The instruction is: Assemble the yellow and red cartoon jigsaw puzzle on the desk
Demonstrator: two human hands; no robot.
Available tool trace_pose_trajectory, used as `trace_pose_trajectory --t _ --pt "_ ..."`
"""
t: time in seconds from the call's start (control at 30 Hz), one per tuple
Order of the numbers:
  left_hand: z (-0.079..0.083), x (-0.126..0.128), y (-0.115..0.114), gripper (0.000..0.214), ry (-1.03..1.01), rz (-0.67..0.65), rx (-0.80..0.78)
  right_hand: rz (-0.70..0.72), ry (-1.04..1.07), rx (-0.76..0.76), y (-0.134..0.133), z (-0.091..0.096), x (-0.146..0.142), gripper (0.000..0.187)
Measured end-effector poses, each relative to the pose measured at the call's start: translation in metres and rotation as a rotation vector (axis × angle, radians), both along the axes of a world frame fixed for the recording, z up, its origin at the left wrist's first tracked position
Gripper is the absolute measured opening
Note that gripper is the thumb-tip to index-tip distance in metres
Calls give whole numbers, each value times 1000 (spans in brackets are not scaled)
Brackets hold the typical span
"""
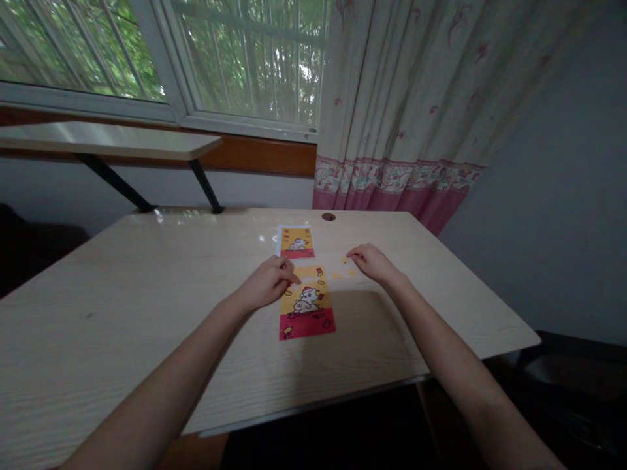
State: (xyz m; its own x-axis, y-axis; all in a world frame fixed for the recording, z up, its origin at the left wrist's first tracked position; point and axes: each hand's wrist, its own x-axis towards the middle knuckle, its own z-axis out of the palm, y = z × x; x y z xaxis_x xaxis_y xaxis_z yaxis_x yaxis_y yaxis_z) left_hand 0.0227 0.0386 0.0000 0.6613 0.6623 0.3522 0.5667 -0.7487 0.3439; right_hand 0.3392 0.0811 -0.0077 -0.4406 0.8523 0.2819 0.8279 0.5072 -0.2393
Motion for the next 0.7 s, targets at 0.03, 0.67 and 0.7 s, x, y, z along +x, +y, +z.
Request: trace_pose_trajectory --t 0.03,0.67,0.7 --pt "0 0 0 33 5 8 0 2 0 -3 0 0 0 25" --pt "-3 -15 8 25 -2 330 74 18 -26 -17 -5 1 -8 26" --pt "-3 -16 8 25 2 337 81 18 -20 -24 -5 0 -9 25"
